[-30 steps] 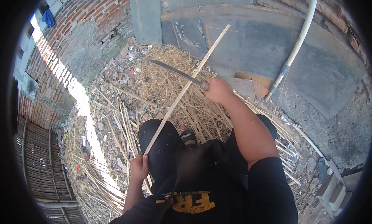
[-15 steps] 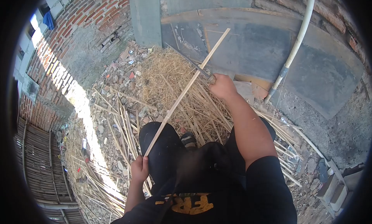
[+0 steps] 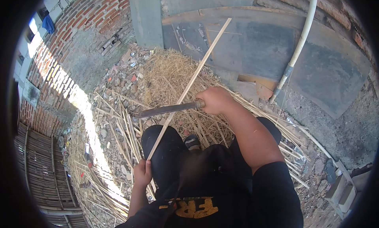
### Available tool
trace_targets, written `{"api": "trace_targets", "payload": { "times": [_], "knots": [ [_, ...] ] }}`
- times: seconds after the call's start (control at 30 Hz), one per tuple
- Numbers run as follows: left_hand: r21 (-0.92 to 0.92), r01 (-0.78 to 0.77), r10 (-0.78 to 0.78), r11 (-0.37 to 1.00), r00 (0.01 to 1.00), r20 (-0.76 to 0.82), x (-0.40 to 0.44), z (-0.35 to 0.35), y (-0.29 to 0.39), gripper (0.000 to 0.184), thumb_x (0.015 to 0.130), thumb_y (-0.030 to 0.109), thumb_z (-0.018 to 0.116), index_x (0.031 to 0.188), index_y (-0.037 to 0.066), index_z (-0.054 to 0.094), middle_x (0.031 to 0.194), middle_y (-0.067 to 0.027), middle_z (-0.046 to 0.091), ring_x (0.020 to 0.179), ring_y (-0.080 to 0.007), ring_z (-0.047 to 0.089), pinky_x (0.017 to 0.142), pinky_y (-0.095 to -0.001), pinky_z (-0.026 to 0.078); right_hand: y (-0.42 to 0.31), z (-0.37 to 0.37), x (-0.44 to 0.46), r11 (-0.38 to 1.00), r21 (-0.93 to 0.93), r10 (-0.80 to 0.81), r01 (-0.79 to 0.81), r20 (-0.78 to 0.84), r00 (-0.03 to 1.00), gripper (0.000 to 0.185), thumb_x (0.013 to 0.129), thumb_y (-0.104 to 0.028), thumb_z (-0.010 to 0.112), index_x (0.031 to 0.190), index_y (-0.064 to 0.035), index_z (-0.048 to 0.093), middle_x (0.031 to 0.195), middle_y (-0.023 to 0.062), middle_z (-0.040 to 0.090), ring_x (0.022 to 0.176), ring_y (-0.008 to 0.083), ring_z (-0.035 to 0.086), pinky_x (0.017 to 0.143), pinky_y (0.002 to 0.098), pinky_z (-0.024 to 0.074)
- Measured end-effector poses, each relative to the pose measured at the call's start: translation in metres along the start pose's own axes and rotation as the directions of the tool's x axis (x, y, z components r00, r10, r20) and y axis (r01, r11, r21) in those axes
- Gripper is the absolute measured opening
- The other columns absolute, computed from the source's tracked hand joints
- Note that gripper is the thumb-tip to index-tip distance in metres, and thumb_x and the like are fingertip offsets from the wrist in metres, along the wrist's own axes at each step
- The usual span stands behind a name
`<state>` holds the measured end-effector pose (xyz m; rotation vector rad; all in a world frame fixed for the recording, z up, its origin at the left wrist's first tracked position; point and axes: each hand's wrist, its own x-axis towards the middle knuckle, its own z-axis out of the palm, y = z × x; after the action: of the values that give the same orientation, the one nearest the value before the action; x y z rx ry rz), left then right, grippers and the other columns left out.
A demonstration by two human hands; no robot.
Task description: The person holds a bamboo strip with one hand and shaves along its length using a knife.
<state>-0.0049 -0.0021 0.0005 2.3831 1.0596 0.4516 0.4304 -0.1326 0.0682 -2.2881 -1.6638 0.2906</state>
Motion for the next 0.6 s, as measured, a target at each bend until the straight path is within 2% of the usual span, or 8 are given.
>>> {"api": "trace_targets", "payload": {
  "times": [0.1, 0.2, 0.23, 0.33, 0.43, 0.53, 0.6],
  "knots": [
    [-0.050, 0.007, -0.007, 0.999, 1.000, -0.009, -0.002, 0.002, -0.006, 0.048, 0.106, 0.037, 0.059, 0.075, 0.002, 0.053, 0.059, -0.0214, 0.056, 0.054, -0.0425, 0.060, 0.054, -0.0478, 0.045, 0.025, 0.005, 0.006, 0.973, 0.181, 0.156, -0.145, -0.052, 0.986, 0.035, 0.078, -0.022, 0.075, 0.111, -0.0116, 0.073, 0.094, 0.0183, 0.074, 0.096, 0.0383, 0.072, 0.083, 0.0494, 0.0568],
    [-0.067, 0.024, -0.024, 0.997, 1.000, -0.007, 0.001, 0.001, 0.001, 0.048, 0.106, 0.038, 0.059, 0.075, 0.002, 0.053, 0.060, -0.0212, 0.057, 0.055, -0.0412, 0.061, 0.054, -0.0472, 0.046, 0.053, 0.008, 0.014, 0.914, 0.306, 0.327, -0.267, -0.165, 0.931, 0.043, 0.079, -0.023, 0.075, 0.119, -0.0084, 0.073, 0.101, 0.0215, 0.074, 0.099, 0.0402, 0.071, 0.087, 0.0482, 0.0565],
    [-0.058, 0.034, -0.034, 0.998, 0.999, -0.002, 0.001, 0.000, 0.004, 0.048, 0.106, 0.038, 0.059, 0.075, 0.001, 0.053, 0.060, -0.0213, 0.057, 0.055, -0.0408, 0.061, 0.055, -0.0470, 0.046, 0.052, 0.008, 0.011, 0.911, 0.288, 0.343, -0.296, -0.131, 0.930, 0.047, 0.082, -0.024, 0.074, 0.125, -0.0051, 0.071, 0.105, 0.0236, 0.074, 0.101, 0.0411, 0.070, 0.090, 0.0471, 0.0563],
    [-0.030, -0.001, 0.000, 1.000, 1.000, -0.019, 0.001, 0.002, -0.002, 0.048, 0.107, 0.037, 0.058, 0.075, 0.001, 0.053, 0.059, -0.0210, 0.056, 0.053, -0.0390, 0.060, 0.054, -0.0458, 0.045, 0.038, 0.011, 0.007, 0.905, 0.315, 0.355, -0.286, -0.188, 0.916, 0.045, 0.083, -0.026, 0.074, 0.123, -0.0049, 0.072, 0.104, 0.0243, 0.074, 0.101, 0.0411, 0.070, 0.091, 0.0473, 0.0563],
    [-0.062, 0.021, -0.021, 0.998, 1.000, 0.004, 0.000, 0.000, 0.000, 0.047, 0.107, 0.036, 0.058, 0.075, 0.001, 0.052, 0.058, -0.0203, 0.055, 0.052, -0.0370, 0.059, 0.053, -0.0444, 0.044, 0.016, 0.002, 0.004, 0.884, 0.367, 0.364, -0.291, -0.146, 0.920, 0.044, 0.083, -0.026, 0.075, 0.122, -0.0065, 0.073, 0.103, 0.0230, 0.074, 0.100, 0.0414, 0.071, 0.091, 0.0480, 0.0564],
    [-0.083, -0.007, 0.006, 0.997, 1.000, -0.014, 0.001, 0.003, -0.002, 0.047, 0.107, 0.035, 0.058, 0.075, 0.001, 0.051, 0.057, -0.0196, 0.053, 0.050, -0.0345, 0.057, 0.052, -0.0434, 0.043, 0.006, 0.006, 0.001, 0.938, 0.307, 0.209, -0.164, -0.121, 0.970, 0.037, 0.081, -0.024, 0.075, 0.115, -0.0099, 0.074, 0.097, 0.0199, 0.075, 0.096, 0.0406, 0.071, 0.087, 0.0490, 0.0569],
    [-0.091, -0.019, 0.017, 0.996, 1.000, -0.026, 0.001, 0.003, -0.001, 0.046, 0.107, 0.034, 0.058, 0.075, 0.001, 0.051, 0.057, -0.0196, 0.052, 0.050, -0.0343, 0.056, 0.052, -0.0433, 0.043, -0.004, 0.008, 0.000, 0.983, 0.156, 0.103, -0.095, -0.044, 0.994, 0.032, 0.079, -0.022, 0.075, 0.110, -0.0113, 0.074, 0.092, 0.0179, 0.074, 0.094, 0.0397, 0.072, 0.084, 0.0496, 0.0570]
  ]
}}
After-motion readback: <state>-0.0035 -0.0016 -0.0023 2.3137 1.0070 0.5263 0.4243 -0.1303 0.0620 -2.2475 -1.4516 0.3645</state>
